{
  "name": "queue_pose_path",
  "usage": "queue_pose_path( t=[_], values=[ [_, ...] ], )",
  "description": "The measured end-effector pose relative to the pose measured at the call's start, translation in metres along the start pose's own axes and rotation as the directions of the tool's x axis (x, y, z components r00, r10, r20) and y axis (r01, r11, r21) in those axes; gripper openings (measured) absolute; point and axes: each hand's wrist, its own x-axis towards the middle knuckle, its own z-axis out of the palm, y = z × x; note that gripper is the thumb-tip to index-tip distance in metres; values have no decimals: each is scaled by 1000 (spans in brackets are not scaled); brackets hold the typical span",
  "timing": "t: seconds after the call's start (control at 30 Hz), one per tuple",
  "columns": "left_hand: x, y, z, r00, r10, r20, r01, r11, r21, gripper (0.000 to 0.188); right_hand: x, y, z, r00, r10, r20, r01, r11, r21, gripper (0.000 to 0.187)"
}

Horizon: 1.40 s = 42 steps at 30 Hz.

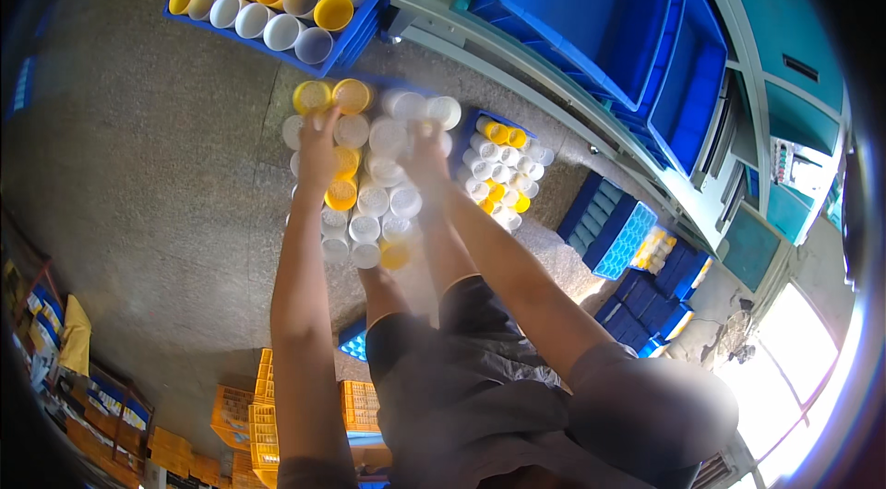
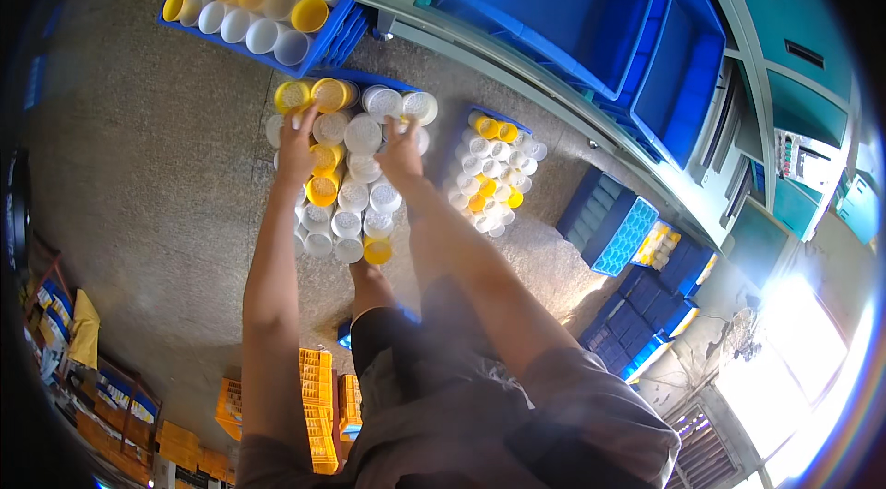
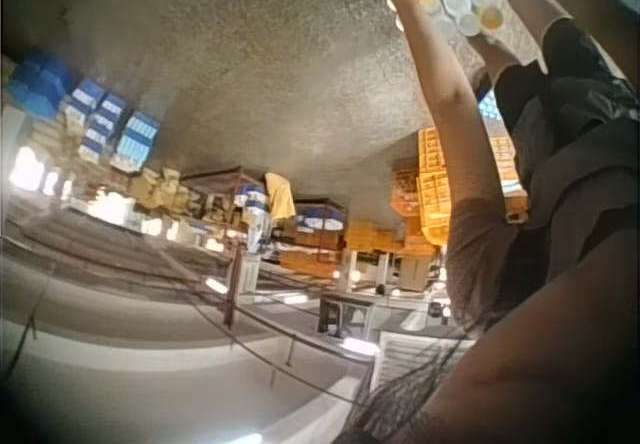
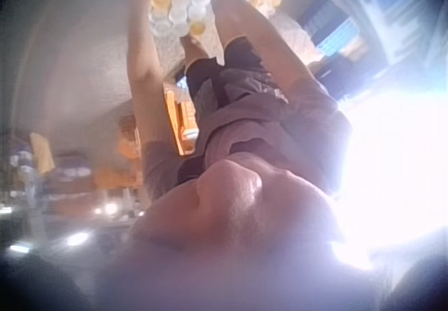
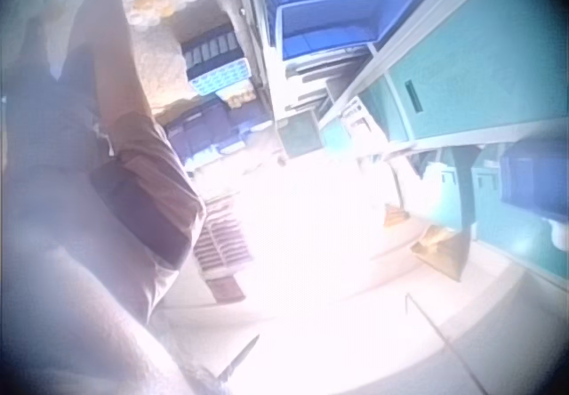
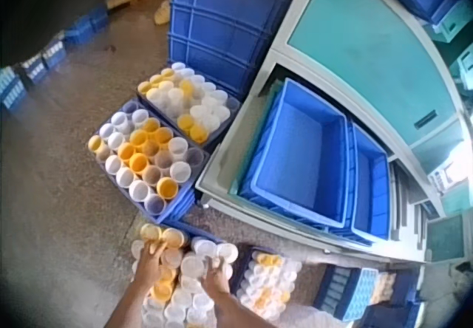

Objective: The person scoops a granular material from yellow sacks into a metal bowl, then pours it into a blue hopper. They walk to a rack of small white and yellow cups, arrange them, and place them into a blue tray. Finally, they operate a control panel with a stylus while holding a notepad.

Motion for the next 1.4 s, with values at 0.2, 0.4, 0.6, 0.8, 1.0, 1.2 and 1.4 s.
queue_pose_path(
  t=[0.2,0.4,0.6,0.8,1.0,1.2,1.4],
  values=[
    [3,37,18,1000,-16,-22,15,999,-52,79,5,-21,0,985,106,135,-105,994,-10,79],
    [-38,56,-13,992,-68,-110,71,997,25,65,-23,16,-54,996,-69,-54,79,971,226,63],
    [-137,51,9,979,-200,-33,194,971,-142,10,-143,196,-69,955,193,-226,-123,949,291,34],
    [-305,-8,79,889,-121,441,173,982,-81,23,-441,400,-10,697,697,166,-604,696,-388,27],
    [-458,-125,110,745,372,553,-468,883,36,27,-593,415,19,252,886,388,-956,291,-45,27],
    [-432,-103,108,704,-377,602,436,898,54,24,-452,386,-97,417,883,-217,-720,466,515,36],
    [-352,-19,114,768,-483,420,570,815,-107,24,-327,398,-332,518,255,-817,-273,954,125,15]
  ],
)
